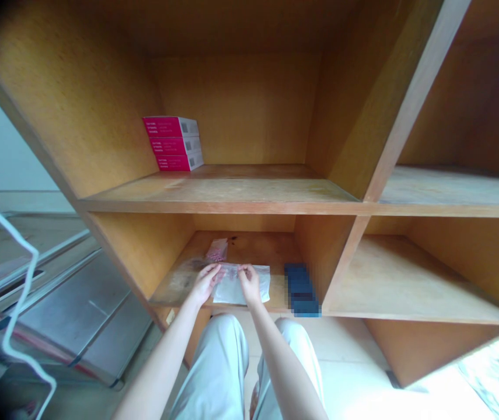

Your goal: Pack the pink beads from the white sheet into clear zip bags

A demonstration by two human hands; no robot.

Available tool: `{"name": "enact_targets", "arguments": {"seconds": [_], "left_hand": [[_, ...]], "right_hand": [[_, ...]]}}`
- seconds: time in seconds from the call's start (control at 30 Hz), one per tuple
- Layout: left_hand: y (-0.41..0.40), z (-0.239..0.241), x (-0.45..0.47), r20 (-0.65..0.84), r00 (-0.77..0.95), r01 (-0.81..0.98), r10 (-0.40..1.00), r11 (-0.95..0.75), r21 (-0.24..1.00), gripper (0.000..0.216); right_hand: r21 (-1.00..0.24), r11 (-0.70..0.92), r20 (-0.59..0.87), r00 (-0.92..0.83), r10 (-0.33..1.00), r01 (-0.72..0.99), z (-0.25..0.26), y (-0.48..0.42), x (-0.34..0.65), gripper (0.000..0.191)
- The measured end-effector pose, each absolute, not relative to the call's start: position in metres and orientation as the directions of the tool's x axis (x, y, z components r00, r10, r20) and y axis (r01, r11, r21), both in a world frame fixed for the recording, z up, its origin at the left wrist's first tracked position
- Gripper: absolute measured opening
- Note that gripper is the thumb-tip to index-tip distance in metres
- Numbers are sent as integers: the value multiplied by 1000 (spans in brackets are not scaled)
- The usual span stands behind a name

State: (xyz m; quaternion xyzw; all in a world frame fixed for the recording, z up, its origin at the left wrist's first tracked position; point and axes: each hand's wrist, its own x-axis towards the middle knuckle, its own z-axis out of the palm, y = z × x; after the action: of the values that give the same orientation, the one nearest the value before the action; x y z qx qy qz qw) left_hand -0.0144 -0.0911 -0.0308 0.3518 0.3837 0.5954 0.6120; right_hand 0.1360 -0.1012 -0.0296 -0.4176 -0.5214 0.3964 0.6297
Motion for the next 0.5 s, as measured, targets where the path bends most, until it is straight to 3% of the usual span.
{"name": "enact_targets", "arguments": {"seconds": [0.33, 0.5], "left_hand": [[-90, -35, -14, -8, -41, -422, 999, -10, 906, 28], [-92, -35, -14, 18, 20, -379, 1000, -9, 925, 23]], "right_hand": [[-935, 351, 342, 146, 928, -41, -35, -98, 135, 14], [-936, 346, 333, 160, 929, -66, -40, -94, 137, 13]]}}
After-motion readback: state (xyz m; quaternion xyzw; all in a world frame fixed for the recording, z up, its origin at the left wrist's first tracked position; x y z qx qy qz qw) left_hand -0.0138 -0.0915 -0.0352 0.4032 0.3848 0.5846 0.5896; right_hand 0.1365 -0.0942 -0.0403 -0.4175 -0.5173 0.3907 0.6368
